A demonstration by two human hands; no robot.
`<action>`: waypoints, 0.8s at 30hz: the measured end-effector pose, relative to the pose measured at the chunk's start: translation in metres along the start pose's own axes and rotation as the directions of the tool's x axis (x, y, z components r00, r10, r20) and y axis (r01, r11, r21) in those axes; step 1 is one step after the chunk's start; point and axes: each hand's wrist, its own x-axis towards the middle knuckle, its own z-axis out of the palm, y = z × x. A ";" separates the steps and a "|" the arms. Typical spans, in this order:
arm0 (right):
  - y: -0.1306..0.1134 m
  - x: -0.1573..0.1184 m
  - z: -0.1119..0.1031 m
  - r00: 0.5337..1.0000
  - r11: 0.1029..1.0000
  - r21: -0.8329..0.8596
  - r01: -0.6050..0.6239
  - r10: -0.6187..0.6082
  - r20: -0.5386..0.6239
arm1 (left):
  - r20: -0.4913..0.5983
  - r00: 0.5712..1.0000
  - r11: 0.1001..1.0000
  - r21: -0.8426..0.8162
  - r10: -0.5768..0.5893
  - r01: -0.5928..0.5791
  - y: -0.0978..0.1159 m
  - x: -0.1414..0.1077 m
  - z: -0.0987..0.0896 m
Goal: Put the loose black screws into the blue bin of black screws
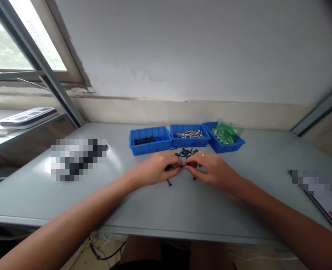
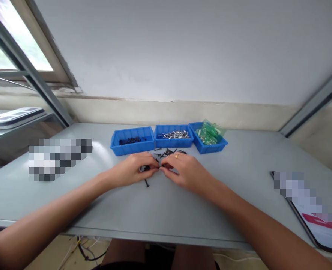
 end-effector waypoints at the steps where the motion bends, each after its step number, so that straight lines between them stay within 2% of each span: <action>1: -0.001 0.000 0.000 1.000 1.000 0.017 0.015 -0.015 0.008 | 0.011 1.000 1.000 -0.011 0.014 -0.014 0.000 0.000 0.001; 3: -0.001 -0.001 0.000 0.999 0.999 0.043 0.029 -0.030 0.022 | 0.013 1.000 1.000 -0.017 0.026 -0.026 0.000 0.000 0.002; 6: 0.001 0.000 -0.002 1.000 0.999 0.033 -0.011 0.012 -0.016 | -0.036 0.999 0.999 0.034 -0.008 0.009 -0.003 0.000 0.001; 10: 0.006 0.002 -0.006 0.995 0.994 -0.054 -0.100 0.098 -0.028 | -0.219 0.974 0.973 0.210 -0.051 0.099 -0.015 0.000 -0.010; 13: 0.011 0.002 -0.005 0.987 0.984 -0.141 -0.110 0.124 0.098 | -0.386 0.914 0.898 0.347 -0.127 0.271 -0.032 -0.003 -0.024; 16: 0.017 -0.002 -0.003 0.960 0.983 -0.165 -0.084 0.124 0.252 | -0.523 0.819 0.780 0.402 -0.235 0.480 -0.049 -0.007 -0.037; 18: 0.020 -0.004 -0.003 0.935 0.988 -0.137 -0.075 0.118 0.336 | -0.553 0.793 0.765 0.386 -0.255 0.515 -0.052 -0.008 -0.039; 20: 0.021 -0.005 -0.004 0.912 0.991 -0.110 -0.076 0.113 0.393 | -0.530 0.813 0.821 0.335 -0.242 0.462 -0.048 -0.007 -0.035; 24: 0.017 0.000 -0.007 0.893 0.994 -0.088 -0.070 0.101 0.439 | -0.388 0.909 0.931 0.256 -0.149 0.262 -0.027 -0.002 -0.017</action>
